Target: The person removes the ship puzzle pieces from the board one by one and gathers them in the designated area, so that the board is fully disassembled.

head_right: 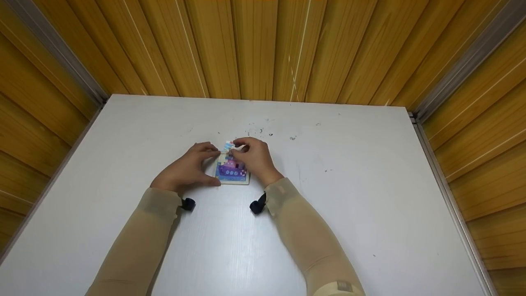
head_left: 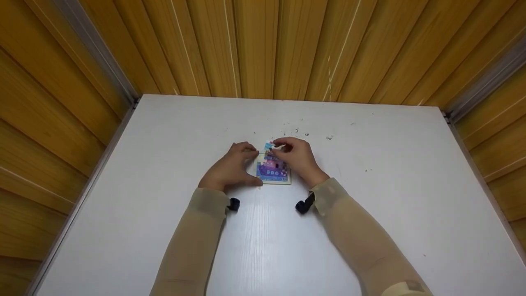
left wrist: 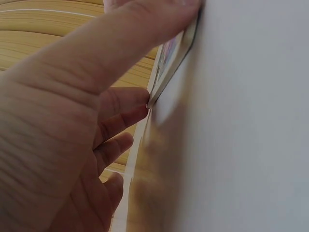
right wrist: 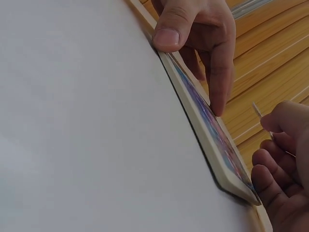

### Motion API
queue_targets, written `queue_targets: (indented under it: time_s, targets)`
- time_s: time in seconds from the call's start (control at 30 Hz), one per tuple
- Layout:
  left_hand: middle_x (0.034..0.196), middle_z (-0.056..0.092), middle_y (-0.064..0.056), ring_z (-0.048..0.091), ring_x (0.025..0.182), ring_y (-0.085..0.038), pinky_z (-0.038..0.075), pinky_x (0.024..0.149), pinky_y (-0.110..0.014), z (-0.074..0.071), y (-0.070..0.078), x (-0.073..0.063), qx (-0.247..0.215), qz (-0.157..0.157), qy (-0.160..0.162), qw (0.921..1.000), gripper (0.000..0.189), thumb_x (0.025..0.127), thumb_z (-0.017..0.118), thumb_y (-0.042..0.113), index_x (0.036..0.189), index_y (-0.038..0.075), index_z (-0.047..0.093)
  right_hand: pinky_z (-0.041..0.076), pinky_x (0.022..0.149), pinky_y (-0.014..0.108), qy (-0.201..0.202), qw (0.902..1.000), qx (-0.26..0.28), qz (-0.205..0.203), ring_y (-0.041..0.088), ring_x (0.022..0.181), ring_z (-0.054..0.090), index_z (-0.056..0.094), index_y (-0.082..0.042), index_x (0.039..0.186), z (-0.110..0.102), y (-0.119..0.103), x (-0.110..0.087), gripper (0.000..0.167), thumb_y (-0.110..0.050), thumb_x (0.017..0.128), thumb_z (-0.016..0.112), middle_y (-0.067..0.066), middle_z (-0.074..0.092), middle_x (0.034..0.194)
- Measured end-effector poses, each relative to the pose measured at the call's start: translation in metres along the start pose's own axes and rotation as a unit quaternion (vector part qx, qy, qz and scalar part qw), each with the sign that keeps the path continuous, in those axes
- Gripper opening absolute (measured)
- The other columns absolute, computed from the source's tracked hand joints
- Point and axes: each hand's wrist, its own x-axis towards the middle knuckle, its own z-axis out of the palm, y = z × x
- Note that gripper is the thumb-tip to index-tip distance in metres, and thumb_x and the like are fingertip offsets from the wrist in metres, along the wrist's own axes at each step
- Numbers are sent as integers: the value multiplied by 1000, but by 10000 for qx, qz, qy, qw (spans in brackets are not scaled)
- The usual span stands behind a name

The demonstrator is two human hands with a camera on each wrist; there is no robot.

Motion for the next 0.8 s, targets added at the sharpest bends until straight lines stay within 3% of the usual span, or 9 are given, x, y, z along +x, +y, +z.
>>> queue_targets:
  time_s: [0.2,0.47,0.8]
  targets:
    - [167,52,-4,24,176,-37,25,146,-52,-1,0,1,15,128,19,9999,103,77,107,40,164,10,61,57,82,16,274,9990,331,-93,15,95,70,82,-10,132,-3,3,2,30,-15,103,84,11,84,119]
    - [169,50,-4,22,176,-35,23,146,-51,-1,0,0,-75,67,7,9999,104,77,107,40,164,10,60,61,75,17,508,9917,1103,421,12,92,69,81,-7,134,-12,8,7,31,-11,103,81,10,81,114]
    - [170,49,-4,19,177,-41,20,147,-53,0,1,-1,-201,-29,3,9998,102,76,107,36,164,11,61,58,70,19,978,9824,1309,904,13,89,66,78,-10,143,-31,18,15,36,-12,107,76,6,75,117]
